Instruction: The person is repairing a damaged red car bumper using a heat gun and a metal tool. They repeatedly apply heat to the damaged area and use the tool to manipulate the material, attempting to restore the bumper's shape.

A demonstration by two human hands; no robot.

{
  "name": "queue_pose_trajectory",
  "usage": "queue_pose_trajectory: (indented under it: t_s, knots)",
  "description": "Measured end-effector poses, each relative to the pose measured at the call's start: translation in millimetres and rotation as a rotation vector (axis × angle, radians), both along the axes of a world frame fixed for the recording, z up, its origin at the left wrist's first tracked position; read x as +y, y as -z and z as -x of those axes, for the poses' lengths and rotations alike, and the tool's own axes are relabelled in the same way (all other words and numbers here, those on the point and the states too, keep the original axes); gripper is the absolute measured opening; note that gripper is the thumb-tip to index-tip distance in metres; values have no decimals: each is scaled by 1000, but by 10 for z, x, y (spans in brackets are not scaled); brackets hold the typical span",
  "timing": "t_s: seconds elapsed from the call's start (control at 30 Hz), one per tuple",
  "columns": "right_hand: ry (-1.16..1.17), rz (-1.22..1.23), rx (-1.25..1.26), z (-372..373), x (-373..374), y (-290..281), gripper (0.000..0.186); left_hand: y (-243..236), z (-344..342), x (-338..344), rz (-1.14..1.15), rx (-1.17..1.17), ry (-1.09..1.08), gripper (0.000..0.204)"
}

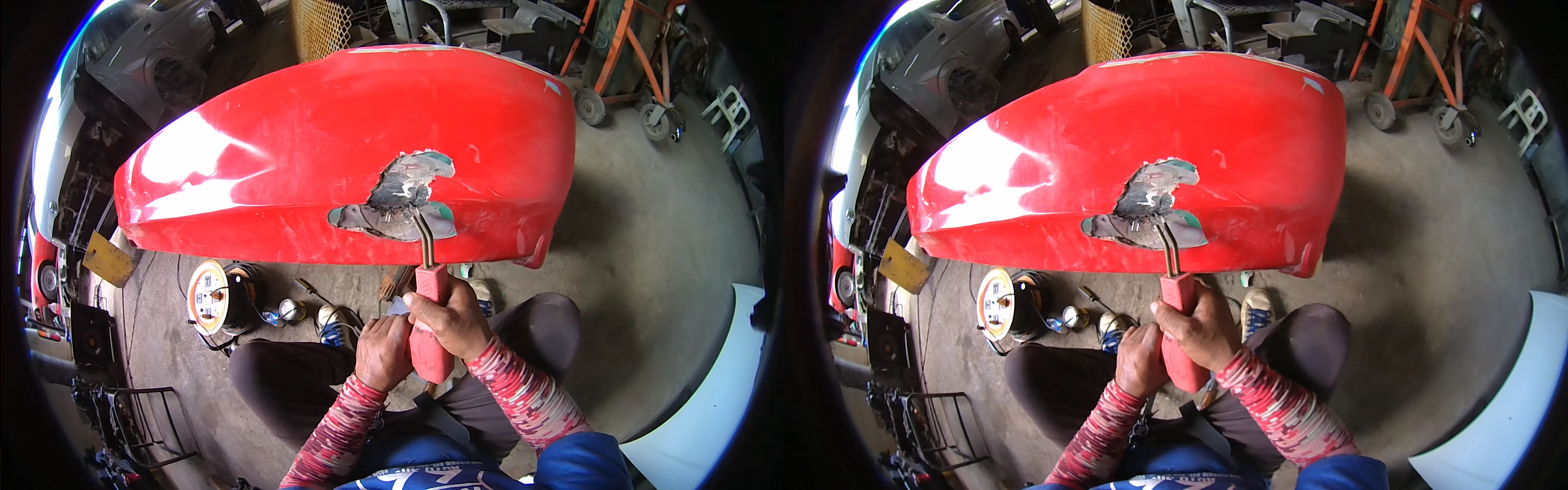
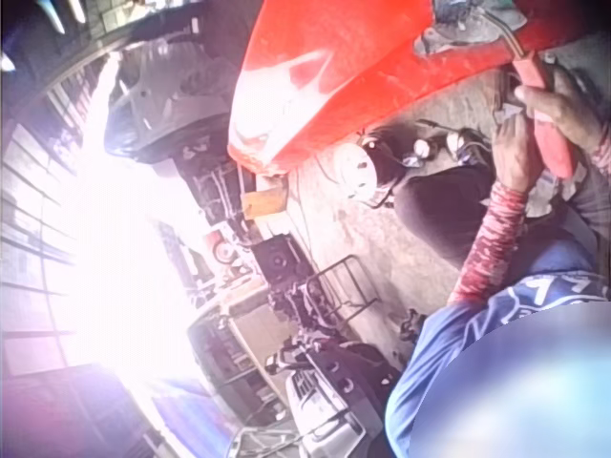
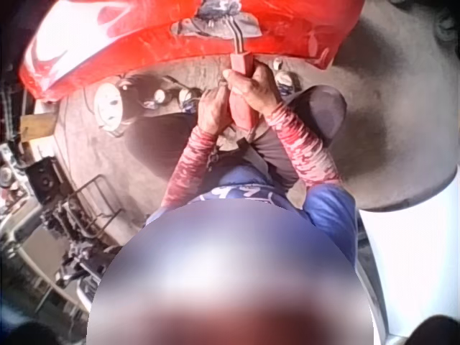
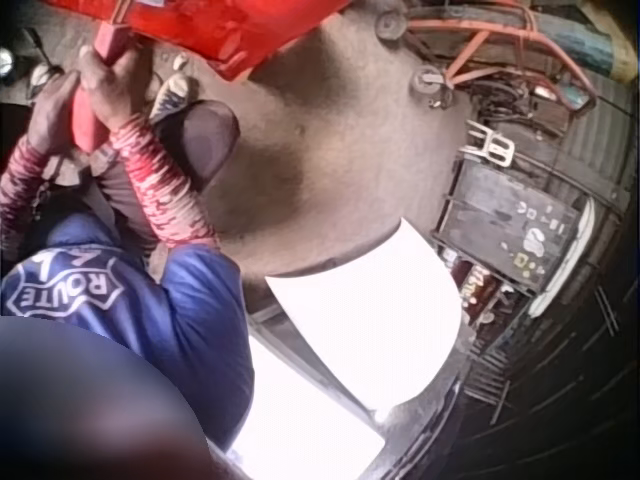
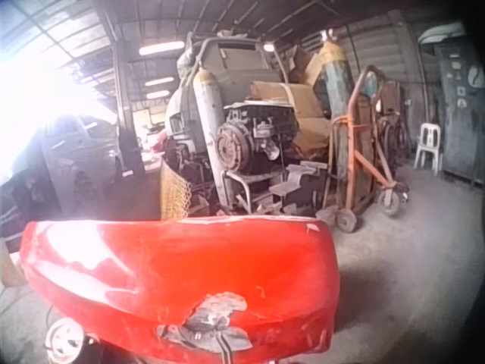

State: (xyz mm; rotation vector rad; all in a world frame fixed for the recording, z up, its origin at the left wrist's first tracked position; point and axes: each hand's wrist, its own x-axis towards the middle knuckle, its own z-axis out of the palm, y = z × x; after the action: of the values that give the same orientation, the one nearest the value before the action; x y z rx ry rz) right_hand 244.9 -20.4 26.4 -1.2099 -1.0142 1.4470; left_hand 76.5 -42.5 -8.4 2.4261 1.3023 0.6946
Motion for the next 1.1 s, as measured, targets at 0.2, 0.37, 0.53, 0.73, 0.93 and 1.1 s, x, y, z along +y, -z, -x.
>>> queue_pose_trajectory:
  t_s: [0.2,0.37,0.53,0.73,0.93,1.1]
  knots:
    - [-33,14,-19,9,-26,48,28,20,44,-11,-4,-4,6,32]
    - [-95,-27,-25,50,-44,29,29,31,138,-41,-38,-27,16,32]
    - [-248,-156,84,131,-3,-26,30,-9,349,-127,-77,-68,6,41]
    - [-336,-277,132,306,70,3,54,-176,840,-306,-206,-111,-150,35]
    - [-444,103,-99,300,158,140,61,-189,1784,-318,-100,-449,-425,28]
    - [-389,197,-185,424,188,396,32,58,2251,-112,-310,-744,-595,36]
